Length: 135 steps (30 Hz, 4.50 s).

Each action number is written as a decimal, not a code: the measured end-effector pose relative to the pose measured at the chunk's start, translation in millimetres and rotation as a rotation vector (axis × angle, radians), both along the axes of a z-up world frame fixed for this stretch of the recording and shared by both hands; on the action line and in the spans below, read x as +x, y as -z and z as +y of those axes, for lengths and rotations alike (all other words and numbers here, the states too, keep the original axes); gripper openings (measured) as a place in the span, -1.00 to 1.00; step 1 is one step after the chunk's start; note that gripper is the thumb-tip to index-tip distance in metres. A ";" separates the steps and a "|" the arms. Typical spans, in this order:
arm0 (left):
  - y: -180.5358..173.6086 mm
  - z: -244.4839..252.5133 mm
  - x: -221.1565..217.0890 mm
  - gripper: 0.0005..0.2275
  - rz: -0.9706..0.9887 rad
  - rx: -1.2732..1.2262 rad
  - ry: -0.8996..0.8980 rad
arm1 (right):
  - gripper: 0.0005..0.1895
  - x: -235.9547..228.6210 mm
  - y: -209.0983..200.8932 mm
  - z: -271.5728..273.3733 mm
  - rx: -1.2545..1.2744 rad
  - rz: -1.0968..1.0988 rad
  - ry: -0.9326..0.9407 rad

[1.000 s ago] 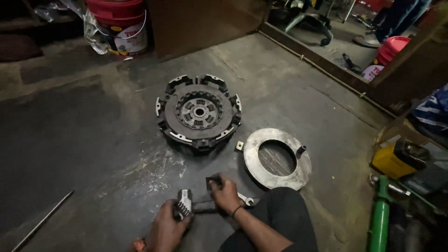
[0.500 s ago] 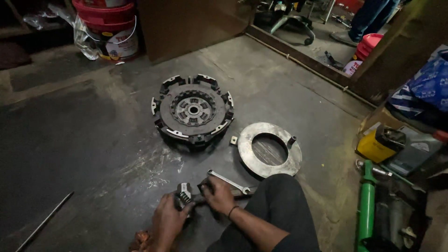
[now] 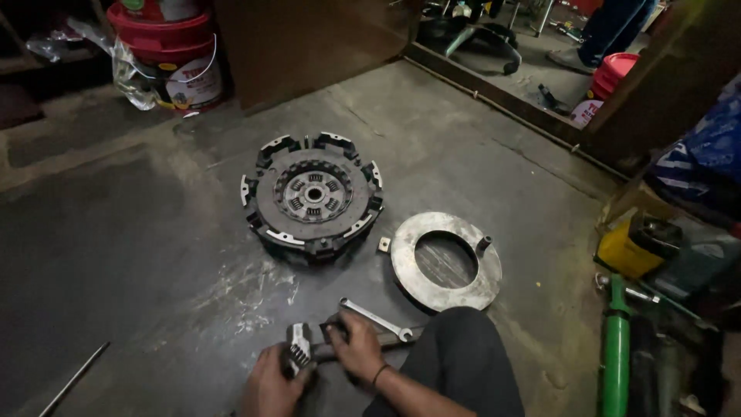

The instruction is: The person assembles a spring onto a small metal component by hand, repeatedly pressing the spring into place and checking the fit.

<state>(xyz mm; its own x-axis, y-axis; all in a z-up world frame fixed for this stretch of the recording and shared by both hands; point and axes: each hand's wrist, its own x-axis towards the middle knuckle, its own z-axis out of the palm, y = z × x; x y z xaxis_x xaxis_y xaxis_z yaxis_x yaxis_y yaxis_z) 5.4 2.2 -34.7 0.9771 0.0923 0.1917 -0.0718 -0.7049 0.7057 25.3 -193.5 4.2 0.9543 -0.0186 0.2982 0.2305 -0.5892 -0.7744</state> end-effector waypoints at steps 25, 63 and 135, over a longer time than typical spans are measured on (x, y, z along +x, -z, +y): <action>11.2 -9.7 4.2 -0.56 0.293 0.001 -0.125 | -0.80 18.9 -60.8 -42.5 1.267 0.806 -0.517; -67.6 -6.4 -11.6 -0.51 0.244 -0.072 -0.089 | -0.61 59.2 -21.1 -42.4 1.121 1.003 -0.560; -37.6 -7.7 -7.4 -0.54 0.254 -0.034 -0.060 | -0.76 23.6 -32.6 20.3 0.023 0.052 -0.435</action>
<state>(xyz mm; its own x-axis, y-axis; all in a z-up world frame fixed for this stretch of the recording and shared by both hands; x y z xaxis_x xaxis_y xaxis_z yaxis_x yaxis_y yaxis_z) -2.0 -5.5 2.9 0.9860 0.1541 -0.0635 0.1523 -0.6780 0.7191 48.9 -173.2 36.8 0.8886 0.3822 0.2537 0.4136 -0.4283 -0.8034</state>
